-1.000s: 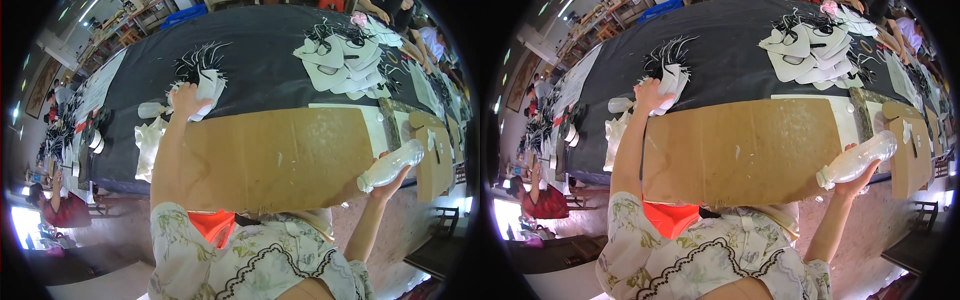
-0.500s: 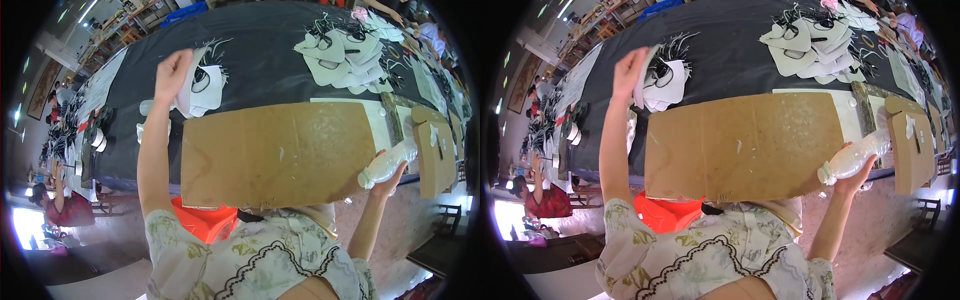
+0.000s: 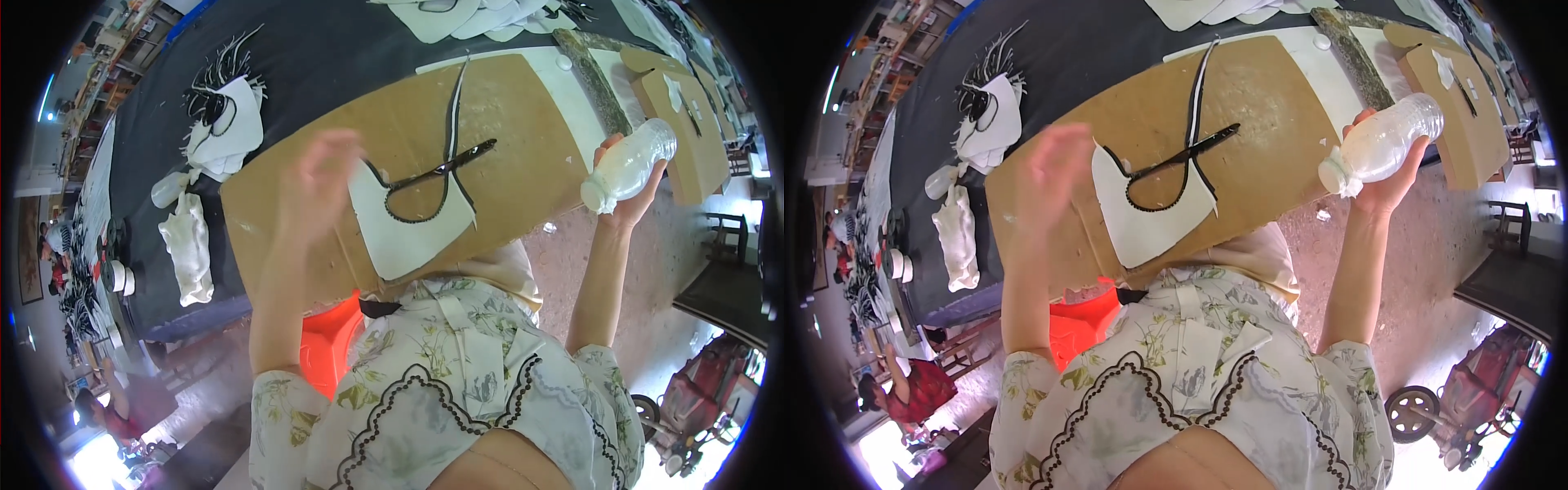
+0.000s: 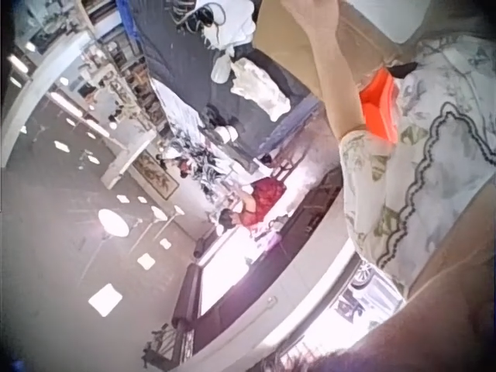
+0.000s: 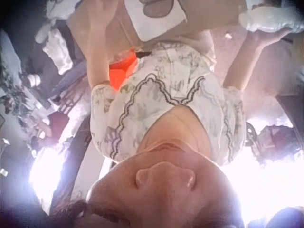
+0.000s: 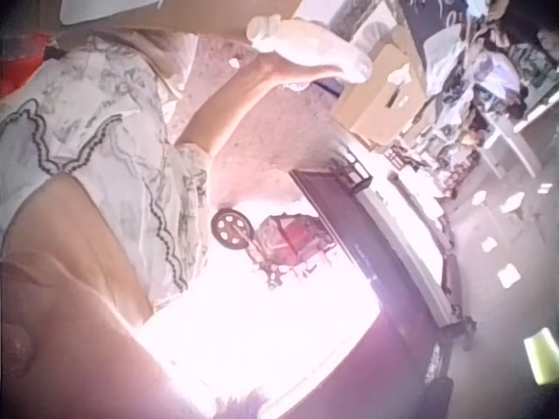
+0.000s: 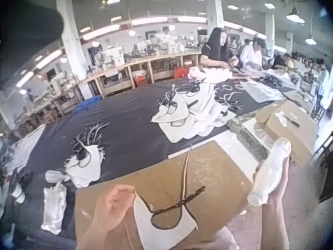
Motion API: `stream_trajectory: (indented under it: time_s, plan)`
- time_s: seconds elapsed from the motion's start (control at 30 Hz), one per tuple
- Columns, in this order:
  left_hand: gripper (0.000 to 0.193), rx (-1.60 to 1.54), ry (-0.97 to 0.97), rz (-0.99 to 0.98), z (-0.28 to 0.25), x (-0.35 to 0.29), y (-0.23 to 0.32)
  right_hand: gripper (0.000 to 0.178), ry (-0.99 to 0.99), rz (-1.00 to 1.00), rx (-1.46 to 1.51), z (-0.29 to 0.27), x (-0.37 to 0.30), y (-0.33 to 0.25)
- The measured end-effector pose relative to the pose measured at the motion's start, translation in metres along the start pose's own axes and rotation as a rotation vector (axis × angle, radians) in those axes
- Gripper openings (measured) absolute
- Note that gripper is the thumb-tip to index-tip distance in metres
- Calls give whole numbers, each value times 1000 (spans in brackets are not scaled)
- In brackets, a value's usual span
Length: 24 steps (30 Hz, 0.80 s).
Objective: Applying liquid adhesive to the edges of white shoe upper components using a plastic bottle.
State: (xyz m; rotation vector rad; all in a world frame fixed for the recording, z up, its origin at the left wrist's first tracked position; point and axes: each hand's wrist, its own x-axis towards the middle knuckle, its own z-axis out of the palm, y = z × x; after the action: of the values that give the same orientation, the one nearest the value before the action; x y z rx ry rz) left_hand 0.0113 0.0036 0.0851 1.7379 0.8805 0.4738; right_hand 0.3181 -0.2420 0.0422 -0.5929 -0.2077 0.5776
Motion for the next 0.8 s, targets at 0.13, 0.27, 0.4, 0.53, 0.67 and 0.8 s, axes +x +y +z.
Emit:
stream_trajectory:
  time_s: [0.13,0.27,0.4,0.53,0.67,0.8]
  plan:
    - [43,463,167,32,-26,14,-68,57,-165,83,75,4,-1,18]
    - [54,1013,227,335,5,1,-85,58,73,178,-49,41,2,60]
    - [43,256,108,-1,12,-1,-80,54,48,349,48,79,4,92]
    - [27,-434,92,98,26,-15,-25,52,73,232,-44,96,15,109]
    - [15,-599,199,130,32,-17,-1,43,-117,-56,-91,150,-1,110]
    - [16,-826,198,169,42,-18,12,47,-30,-278,-309,165,1,110]
